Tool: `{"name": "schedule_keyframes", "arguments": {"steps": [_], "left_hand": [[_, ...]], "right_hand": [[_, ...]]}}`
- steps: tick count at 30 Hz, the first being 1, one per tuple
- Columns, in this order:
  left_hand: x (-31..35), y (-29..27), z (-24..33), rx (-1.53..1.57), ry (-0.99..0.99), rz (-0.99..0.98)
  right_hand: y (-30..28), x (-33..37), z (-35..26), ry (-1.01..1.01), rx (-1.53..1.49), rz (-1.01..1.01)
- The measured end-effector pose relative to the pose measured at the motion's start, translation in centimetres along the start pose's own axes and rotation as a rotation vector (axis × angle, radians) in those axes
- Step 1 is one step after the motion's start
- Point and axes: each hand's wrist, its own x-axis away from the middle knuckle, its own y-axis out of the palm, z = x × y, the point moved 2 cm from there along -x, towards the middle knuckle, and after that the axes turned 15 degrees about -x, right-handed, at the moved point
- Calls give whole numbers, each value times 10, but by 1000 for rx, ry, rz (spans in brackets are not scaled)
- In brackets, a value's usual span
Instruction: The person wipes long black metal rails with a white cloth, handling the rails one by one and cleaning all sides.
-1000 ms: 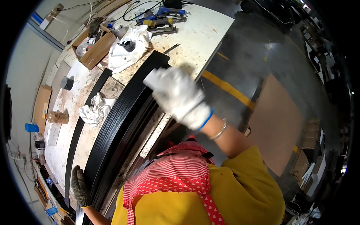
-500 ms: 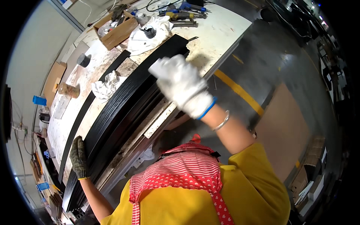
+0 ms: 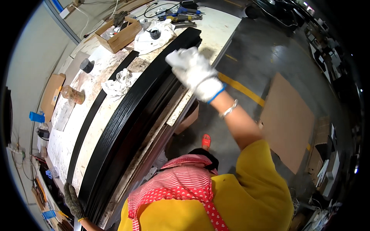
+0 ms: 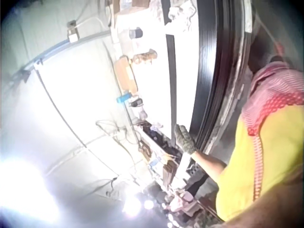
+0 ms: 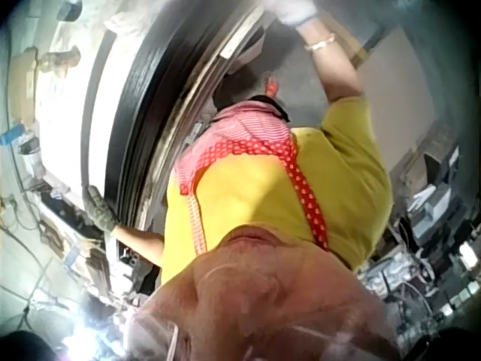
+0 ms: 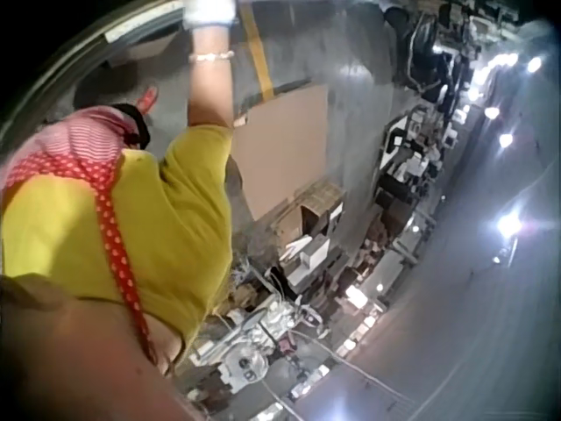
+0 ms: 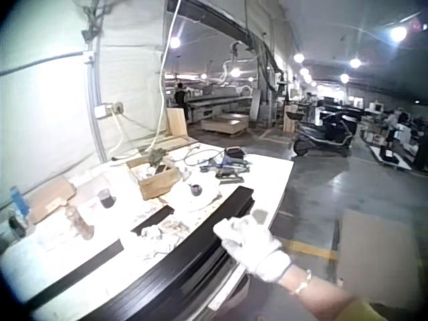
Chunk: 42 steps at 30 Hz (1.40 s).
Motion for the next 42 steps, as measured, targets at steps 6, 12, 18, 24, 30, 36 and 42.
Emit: {"name": "schedule_keyframes", "arguments": {"steps": [6, 12, 18, 24, 30, 36, 42], "left_hand": [[9, 17, -26, -105, 161, -260], [9, 33, -54, -123, 208, -179], [7, 32, -46, -102, 215, -140], [5, 39, -70, -211, 202, -87], [4, 38, -55, -123, 197, -94], [12, 34, -38, -229, 239, 7], [17, 18, -1, -34, 183, 57]], "right_hand": [[84, 87, -168, -255, -153, -394], [42, 43, -112, -57, -526, -183], [18, 24, -60, 72, 36, -64], [25, 37, -88, -28, -122, -153], [41, 46, -81, -149, -48, -20], [50, 60, -169, -431, -226, -221], [38, 41, -90, 126, 7, 101]]}}
